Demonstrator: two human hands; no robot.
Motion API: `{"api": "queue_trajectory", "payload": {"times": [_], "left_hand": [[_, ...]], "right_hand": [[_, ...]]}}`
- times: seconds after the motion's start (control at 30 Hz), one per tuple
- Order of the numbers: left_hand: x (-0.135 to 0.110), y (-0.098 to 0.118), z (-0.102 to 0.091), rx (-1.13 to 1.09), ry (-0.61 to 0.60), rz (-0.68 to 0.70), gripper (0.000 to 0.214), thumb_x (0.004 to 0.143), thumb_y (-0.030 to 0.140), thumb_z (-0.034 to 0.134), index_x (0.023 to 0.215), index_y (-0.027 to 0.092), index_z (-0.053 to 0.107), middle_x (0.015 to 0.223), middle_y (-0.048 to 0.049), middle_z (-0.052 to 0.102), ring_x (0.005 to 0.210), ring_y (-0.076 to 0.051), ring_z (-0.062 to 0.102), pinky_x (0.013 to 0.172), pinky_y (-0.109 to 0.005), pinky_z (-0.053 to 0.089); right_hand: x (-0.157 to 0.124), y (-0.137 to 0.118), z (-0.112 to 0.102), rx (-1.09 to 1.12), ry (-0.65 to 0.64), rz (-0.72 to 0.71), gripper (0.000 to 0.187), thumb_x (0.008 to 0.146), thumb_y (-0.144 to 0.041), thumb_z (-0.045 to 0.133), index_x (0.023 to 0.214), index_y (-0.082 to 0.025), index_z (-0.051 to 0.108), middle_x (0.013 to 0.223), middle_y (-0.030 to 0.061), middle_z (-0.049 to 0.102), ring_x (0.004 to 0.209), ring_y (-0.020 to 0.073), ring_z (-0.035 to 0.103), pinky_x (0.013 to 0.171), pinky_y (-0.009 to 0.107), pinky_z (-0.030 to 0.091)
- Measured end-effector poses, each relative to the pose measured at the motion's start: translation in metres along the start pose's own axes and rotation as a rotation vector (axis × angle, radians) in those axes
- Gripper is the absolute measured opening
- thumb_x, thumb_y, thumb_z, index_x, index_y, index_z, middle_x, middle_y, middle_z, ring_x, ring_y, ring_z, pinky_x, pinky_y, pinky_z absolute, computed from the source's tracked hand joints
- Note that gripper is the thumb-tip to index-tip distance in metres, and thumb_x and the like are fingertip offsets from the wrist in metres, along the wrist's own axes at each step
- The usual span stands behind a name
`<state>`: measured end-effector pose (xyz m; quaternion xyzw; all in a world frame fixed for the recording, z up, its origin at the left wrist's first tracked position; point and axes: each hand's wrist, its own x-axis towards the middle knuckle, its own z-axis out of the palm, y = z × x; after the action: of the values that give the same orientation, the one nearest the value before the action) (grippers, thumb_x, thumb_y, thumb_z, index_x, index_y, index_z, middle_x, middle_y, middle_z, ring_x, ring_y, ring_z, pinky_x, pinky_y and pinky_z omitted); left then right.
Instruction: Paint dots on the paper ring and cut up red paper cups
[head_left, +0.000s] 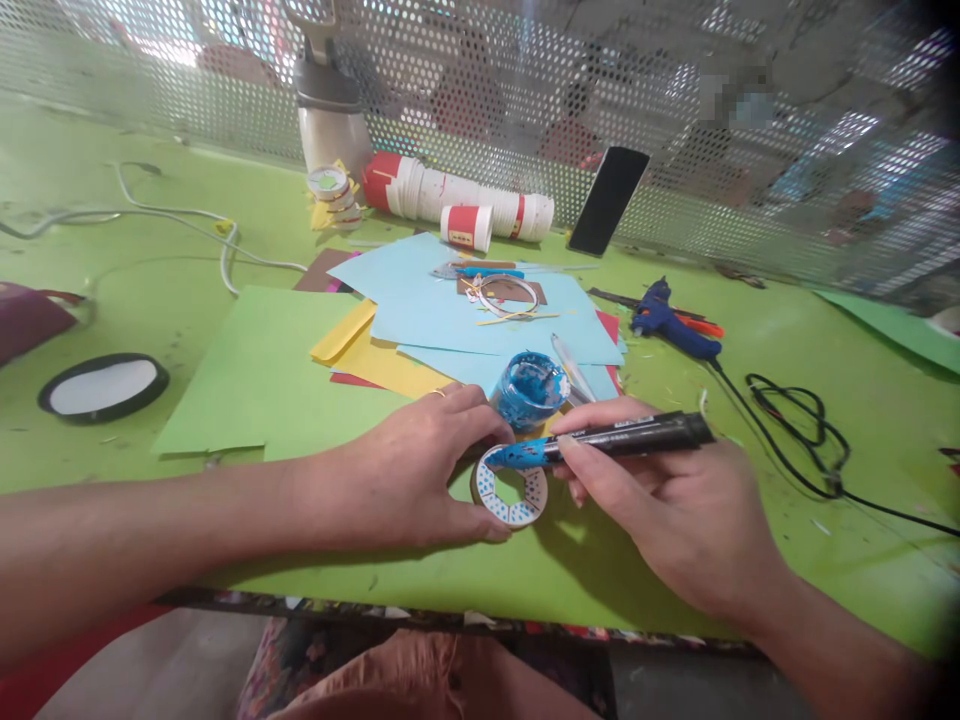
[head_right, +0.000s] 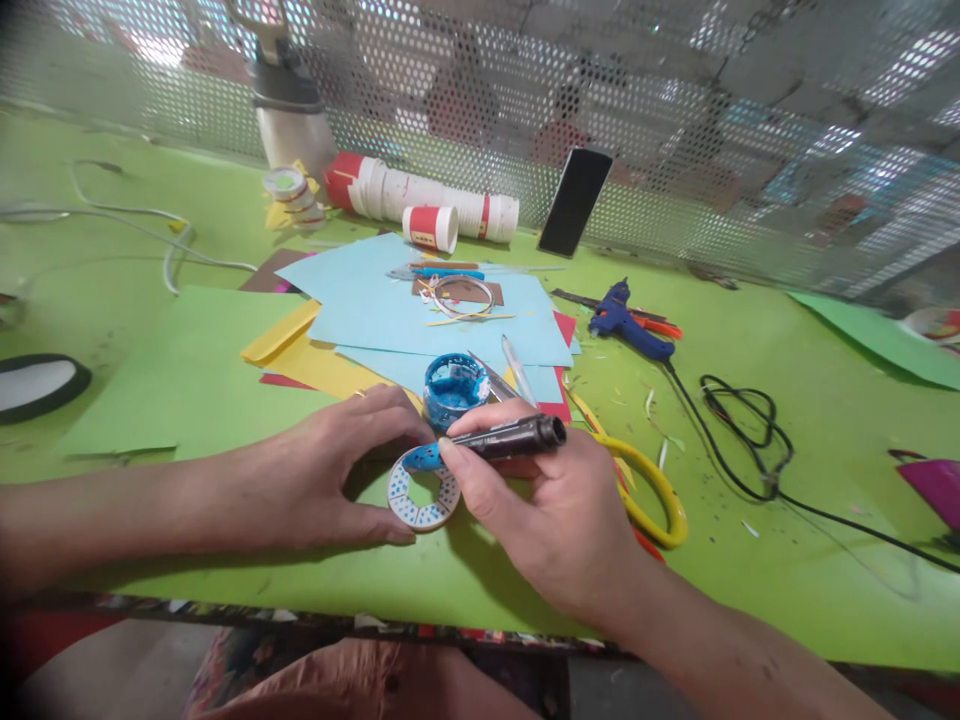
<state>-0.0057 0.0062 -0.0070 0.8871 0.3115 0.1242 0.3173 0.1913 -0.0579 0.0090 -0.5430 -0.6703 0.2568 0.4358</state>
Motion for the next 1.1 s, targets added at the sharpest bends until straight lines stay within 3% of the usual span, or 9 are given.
{"api": "queue_trajectory", "payload": {"times": [0.93, 1.1], "left_hand": [[0.0, 0.0006, -0.0017, 0.006, -0.002, 0.015, 0.047, 0.071, 0.034, 0.08, 0.11, 0.013, 0.065, 0.104, -0.0087, 0.06, 0.099, -0.026, 0.057, 0.089, -0.04, 0.049], [-0.0001, -0.0002, -0.0014, 0.001, 0.003, 0.021, 0.047, 0.071, 0.034, 0.08, 0.111, 0.013, 0.065, 0.105, -0.0088, 0.059, 0.099, -0.025, 0.056, 0.089, -0.04, 0.048]], "right_hand": [[0.0005, -0.0027, -0.0001, -0.052, -0.021, -0.029, 0.009, 0.083, -0.015, 0.068, 0.08, -0.023, 0.068, 0.062, -0.0113, 0.068, 0.052, 0.0007, 0.064, 0.053, 0.0, 0.048], [0.001, -0.0013, 0.0019, -0.036, -0.012, -0.025, 0.007, 0.084, -0.016, 0.068, 0.081, -0.023, 0.068, 0.06, -0.0106, 0.067, 0.05, 0.0014, 0.063, 0.052, 0.002, 0.049]]}}
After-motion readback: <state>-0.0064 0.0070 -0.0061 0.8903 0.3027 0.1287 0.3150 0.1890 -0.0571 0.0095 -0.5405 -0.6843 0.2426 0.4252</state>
